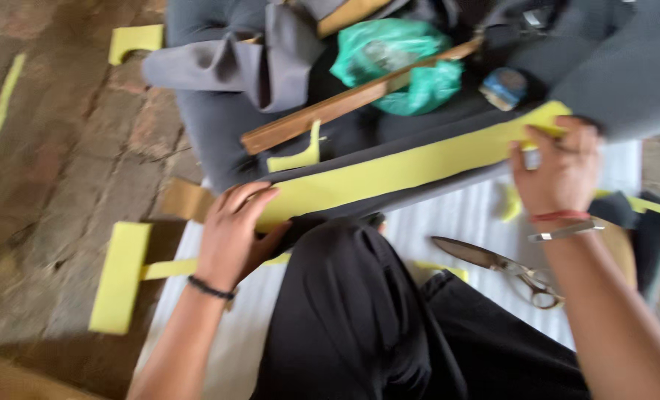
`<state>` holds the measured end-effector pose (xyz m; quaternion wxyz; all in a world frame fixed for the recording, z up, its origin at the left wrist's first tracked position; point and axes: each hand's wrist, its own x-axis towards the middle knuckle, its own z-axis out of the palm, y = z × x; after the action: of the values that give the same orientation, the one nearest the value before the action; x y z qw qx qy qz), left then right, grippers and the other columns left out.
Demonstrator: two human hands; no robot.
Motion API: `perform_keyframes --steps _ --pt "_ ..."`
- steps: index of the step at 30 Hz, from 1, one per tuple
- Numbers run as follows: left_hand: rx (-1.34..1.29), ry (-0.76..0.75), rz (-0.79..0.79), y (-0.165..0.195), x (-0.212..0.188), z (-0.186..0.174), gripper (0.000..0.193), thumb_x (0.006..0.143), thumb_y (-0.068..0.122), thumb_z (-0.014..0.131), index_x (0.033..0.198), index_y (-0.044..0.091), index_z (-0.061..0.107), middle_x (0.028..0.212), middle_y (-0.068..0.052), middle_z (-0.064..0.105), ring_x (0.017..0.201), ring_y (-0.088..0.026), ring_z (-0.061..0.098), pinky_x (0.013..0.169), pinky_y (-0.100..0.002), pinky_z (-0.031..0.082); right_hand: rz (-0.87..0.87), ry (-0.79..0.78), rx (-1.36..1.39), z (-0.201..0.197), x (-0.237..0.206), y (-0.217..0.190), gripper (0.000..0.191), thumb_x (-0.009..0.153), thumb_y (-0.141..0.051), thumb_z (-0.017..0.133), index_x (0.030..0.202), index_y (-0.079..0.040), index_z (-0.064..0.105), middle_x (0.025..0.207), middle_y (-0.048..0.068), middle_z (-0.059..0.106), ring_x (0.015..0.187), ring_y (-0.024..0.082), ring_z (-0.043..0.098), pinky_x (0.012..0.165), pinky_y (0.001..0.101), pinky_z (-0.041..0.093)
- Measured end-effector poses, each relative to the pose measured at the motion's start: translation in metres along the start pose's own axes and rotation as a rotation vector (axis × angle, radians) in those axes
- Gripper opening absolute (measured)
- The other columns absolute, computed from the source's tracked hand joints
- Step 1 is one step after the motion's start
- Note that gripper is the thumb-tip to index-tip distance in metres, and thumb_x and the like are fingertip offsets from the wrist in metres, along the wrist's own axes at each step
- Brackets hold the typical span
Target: The person cuts a strip of yellow foam with a knife, wraps the foam strip in gray fabric, and positions it along the sofa armrest. They then hammer tacks through the fabric to fasten it to the sofa frame, pressing the fabric in place between tacks.
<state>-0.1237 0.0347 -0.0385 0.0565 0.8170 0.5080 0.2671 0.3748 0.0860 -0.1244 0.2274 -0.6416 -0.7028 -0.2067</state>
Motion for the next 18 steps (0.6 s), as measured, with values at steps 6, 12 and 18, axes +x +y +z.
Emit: perform_keyframes --steps 6,12,18 --pt "-0.004 0.033 -0.037 0.000 -0.009 -0.002 0.051 0.075 0.020 0.084 0.121 0.006 0.068 0.124 -0.011 0.066 0.117 -0.034 0.062 0.102 -0.043 0.049 0.103 -0.099 0.051 -0.010 0.005 -0.034 0.046 0.104 -0.037 0.071 0.131 0.000 0.068 0.149 0.021 0.058 0.134 0.040 0.054 0.110 0.0470 0.045" --pt "0.040 0.040 -0.082 0.003 -0.012 -0.002 0.055 0.072 0.022 0.084 0.122 0.009 0.066 0.125 -0.010 0.066 0.115 -0.034 0.062 0.099 -0.044 0.049 0.206 -0.168 0.032 -0.029 0.016 -0.055 0.057 0.100 -0.046 0.067 0.138 -0.003 0.063 0.144 0.018 0.058 0.129 0.037 0.055 0.106 0.0494 0.046" --pt "0.075 0.064 -0.072 0.004 -0.009 0.002 0.060 0.068 0.028 0.087 0.121 0.010 0.067 0.121 -0.009 0.065 0.109 -0.034 0.061 0.093 -0.045 0.048 0.229 -0.323 -0.168 -0.040 0.039 -0.062 0.064 0.094 -0.058 0.060 0.135 -0.009 0.066 0.127 0.012 0.062 0.120 0.031 0.058 0.102 0.0497 0.046"
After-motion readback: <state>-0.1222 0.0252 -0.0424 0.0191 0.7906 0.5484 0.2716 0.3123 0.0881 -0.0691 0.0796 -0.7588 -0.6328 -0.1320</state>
